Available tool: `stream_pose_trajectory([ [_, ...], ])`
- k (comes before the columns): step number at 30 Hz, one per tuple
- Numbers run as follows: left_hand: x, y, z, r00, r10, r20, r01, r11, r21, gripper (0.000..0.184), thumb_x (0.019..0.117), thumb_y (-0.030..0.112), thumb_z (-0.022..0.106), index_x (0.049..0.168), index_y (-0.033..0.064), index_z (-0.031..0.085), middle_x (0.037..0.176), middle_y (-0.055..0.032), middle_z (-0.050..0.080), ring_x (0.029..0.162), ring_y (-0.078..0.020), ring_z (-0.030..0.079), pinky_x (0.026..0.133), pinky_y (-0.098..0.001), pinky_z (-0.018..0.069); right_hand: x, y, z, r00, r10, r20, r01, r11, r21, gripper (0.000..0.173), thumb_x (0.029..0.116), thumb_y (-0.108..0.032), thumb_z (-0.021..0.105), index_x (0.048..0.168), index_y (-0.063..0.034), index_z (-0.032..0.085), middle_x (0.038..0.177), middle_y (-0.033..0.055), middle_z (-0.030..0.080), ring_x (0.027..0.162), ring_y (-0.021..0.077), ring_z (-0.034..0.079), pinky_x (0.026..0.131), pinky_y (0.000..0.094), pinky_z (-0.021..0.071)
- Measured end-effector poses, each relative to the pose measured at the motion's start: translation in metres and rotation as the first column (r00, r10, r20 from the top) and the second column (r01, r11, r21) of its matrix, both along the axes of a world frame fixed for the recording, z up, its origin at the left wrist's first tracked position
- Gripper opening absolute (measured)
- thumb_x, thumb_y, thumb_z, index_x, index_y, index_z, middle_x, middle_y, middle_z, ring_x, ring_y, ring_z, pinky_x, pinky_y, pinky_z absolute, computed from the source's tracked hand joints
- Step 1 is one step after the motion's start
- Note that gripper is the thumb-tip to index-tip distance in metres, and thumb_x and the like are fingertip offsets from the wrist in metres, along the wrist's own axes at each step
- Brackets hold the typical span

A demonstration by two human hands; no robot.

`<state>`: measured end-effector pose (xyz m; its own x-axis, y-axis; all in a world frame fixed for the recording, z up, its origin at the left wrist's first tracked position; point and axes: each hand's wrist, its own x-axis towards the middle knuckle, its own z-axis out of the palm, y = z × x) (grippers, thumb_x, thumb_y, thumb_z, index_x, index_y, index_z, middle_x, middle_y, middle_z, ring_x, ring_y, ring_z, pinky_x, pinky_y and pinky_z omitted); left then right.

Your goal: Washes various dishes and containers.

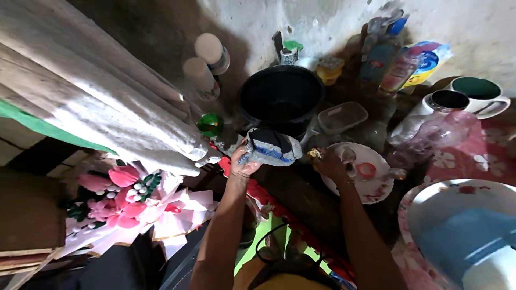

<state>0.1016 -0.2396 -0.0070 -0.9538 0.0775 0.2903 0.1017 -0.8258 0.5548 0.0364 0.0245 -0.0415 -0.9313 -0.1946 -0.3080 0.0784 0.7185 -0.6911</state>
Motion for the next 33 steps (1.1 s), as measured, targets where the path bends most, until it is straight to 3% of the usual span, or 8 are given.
stream_pose_trajectory([
  [3, -0.003, 0.004, 0.011, 1.0, 0.003, 0.022, -0.002, 1.0, -0.002, 0.039, 0.0673, 0.036, 0.088, 0.102, 0.0207, 0.076, 0.096, -0.0005, 0.077, 0.089, -0.0133, 0.074, 0.077, -0.0333, 0.0621, 0.0, 0.0, -0.006, 0.999, 0.009, -0.038, -0.011, 0.998, -0.056, 0.047, 0.1008, -0.023, 0.063, 0.14, 0.0024, 0.057, 0.131, 0.0295, 0.062, 0.124, 0.0429, 0.06, 0.107, 0.0595, 0.0441],
  [7, -0.008, 0.002, 0.012, 1.0, 0.017, 0.013, -0.017, 1.0, 0.0, 0.039, 0.0702, 0.039, 0.087, 0.102, 0.0193, 0.076, 0.099, -0.0024, 0.077, 0.091, -0.0153, 0.074, 0.079, -0.0348, 0.0622, -0.001, -0.001, -0.009, 0.999, 0.0, -0.042, -0.003, 0.998, -0.064, 0.047, 0.1008, -0.023, 0.063, 0.139, 0.0029, 0.058, 0.131, 0.0297, 0.062, 0.124, 0.0427, 0.06, 0.107, 0.059, 0.0439],
  [12, -0.012, 0.003, 0.018, 0.995, 0.031, 0.098, -0.034, 0.999, 0.03, 0.048, 0.061, 0.042, 0.091, 0.099, 0.018, 0.075, 0.096, -0.0039, 0.076, 0.087, -0.0164, 0.074, 0.075, -0.0349, 0.0622, -0.002, -0.002, -0.012, 0.999, -0.011, -0.031, 0.009, 0.998, -0.059, 0.048, 0.1017, -0.026, 0.063, 0.14, 0.0026, 0.057, 0.133, 0.0294, 0.062, 0.126, 0.0425, 0.059, 0.109, 0.059, 0.043],
  [21, -0.016, 0.005, 0.026, 0.994, 0.018, 0.109, -0.025, 0.998, 0.066, 0.04, 0.0633, 0.039, 0.089, 0.094, 0.0178, 0.077, 0.092, -0.004, 0.077, 0.084, -0.0165, 0.074, 0.073, -0.0352, 0.0626, 0.0, -0.006, -0.007, 0.999, -0.036, 0.0, 0.036, 0.998, -0.041, 0.049, 0.1019, -0.027, 0.063, 0.142, 0.0016, 0.056, 0.136, 0.028, 0.06, 0.129, 0.0408, 0.057, 0.111, 0.0574, 0.0415],
  [25, -0.02, 0.005, 0.026, 0.99, 0.034, 0.14, -0.043, 0.997, 0.061, 0.045, 0.0578, 0.04, 0.092, 0.093, 0.0175, 0.075, 0.09, -0.0042, 0.076, 0.083, -0.0167, 0.074, 0.072, -0.035, 0.0623, 0.0, -0.006, -0.005, 0.999, -0.041, 0.006, 0.041, 0.999, -0.03, 0.049, 0.1023, -0.027, 0.063, 0.142, 0.0021, 0.056, 0.137, 0.0285, 0.059, 0.131, 0.0411, 0.056, 0.112, 0.0573, 0.0406],
  [30, -0.023, 0.009, 0.026, 0.997, 0.036, 0.066, -0.04, 0.998, 0.055, 0.037, 0.0652, 0.041, 0.088, 0.094, 0.0195, 0.077, 0.092, -0.0022, 0.077, 0.085, -0.0149, 0.074, 0.074, -0.0349, 0.0626, -0.003, -0.005, -0.008, 1.0, -0.018, 0.003, 0.018, 0.999, -0.032, 0.049, 0.1026, -0.027, 0.062, 0.142, 0.0017, 0.055, 0.137, 0.0277, 0.06, 0.13, 0.0408, 0.057, 0.111, 0.057, 0.0415],
  [33, -0.025, 0.011, 0.026, 0.992, 0.078, 0.102, -0.079, 0.997, 0.008, 0.038, 0.0629, 0.043, 0.088, 0.092, 0.021, 0.077, 0.091, -0.0011, 0.077, 0.084, -0.0144, 0.074, 0.074, -0.0349, 0.0625, -0.003, -0.003, -0.012, 0.999, -0.019, -0.031, 0.017, 0.998, -0.055, 0.05, 0.102, -0.027, 0.062, 0.14, 0.0049, 0.056, 0.137, 0.03, 0.059, 0.13, 0.0429, 0.056, 0.112, 0.0577, 0.0413],
])
